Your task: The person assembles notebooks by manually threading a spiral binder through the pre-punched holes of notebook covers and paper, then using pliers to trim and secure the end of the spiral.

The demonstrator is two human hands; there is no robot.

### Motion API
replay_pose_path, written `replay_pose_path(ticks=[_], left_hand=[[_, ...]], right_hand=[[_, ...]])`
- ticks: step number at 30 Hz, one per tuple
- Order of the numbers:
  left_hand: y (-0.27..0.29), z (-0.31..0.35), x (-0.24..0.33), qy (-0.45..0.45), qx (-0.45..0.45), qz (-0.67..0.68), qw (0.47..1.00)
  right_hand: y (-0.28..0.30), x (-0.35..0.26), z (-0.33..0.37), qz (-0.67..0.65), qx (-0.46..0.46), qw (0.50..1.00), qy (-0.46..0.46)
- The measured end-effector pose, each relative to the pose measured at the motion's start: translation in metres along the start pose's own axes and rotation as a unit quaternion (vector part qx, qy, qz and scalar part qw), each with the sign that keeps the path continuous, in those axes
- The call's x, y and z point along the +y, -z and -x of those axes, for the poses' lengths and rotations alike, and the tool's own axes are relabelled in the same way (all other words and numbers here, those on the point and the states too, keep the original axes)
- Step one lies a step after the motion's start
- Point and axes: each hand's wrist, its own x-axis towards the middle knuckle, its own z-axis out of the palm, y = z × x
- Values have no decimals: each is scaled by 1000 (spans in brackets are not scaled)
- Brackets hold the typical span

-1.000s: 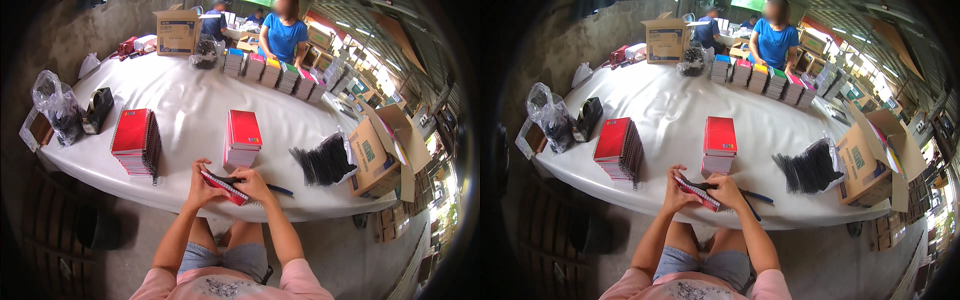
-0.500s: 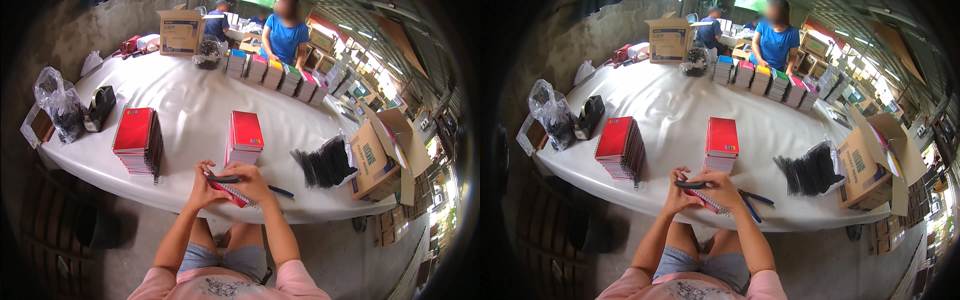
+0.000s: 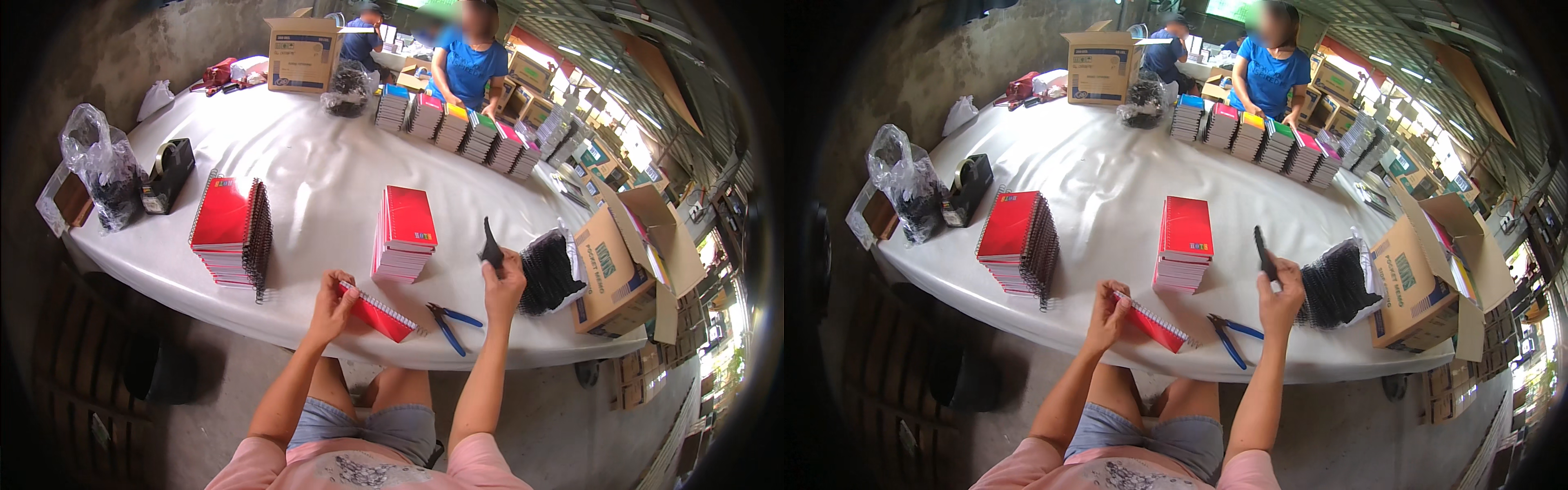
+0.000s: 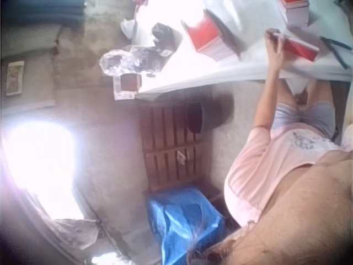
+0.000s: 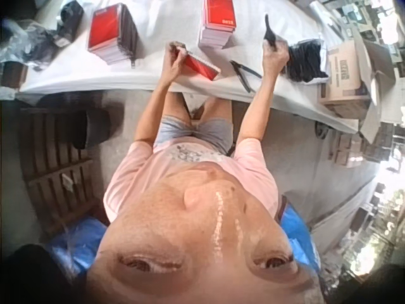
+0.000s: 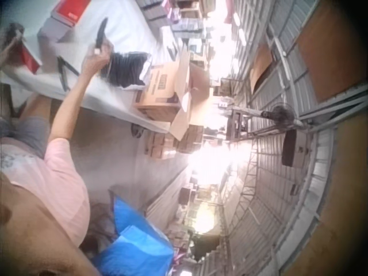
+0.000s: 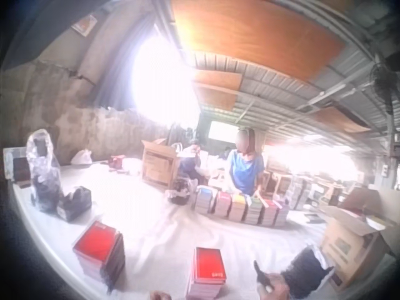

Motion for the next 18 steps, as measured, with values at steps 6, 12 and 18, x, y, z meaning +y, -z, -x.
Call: replay_pose_path(ticks=[6, 12, 18], left_hand=[[-1, -2, 15, -29, 98, 66, 993], [-14, 8, 32, 35, 192, 84, 977], [-30, 12, 27, 73, 202, 79, 974]], right_hand=[[-8, 95, 22, 334, -312, 886, 75], [20, 22, 52, 139, -210, 968, -19], [11, 29, 124, 312, -228, 920, 61]])
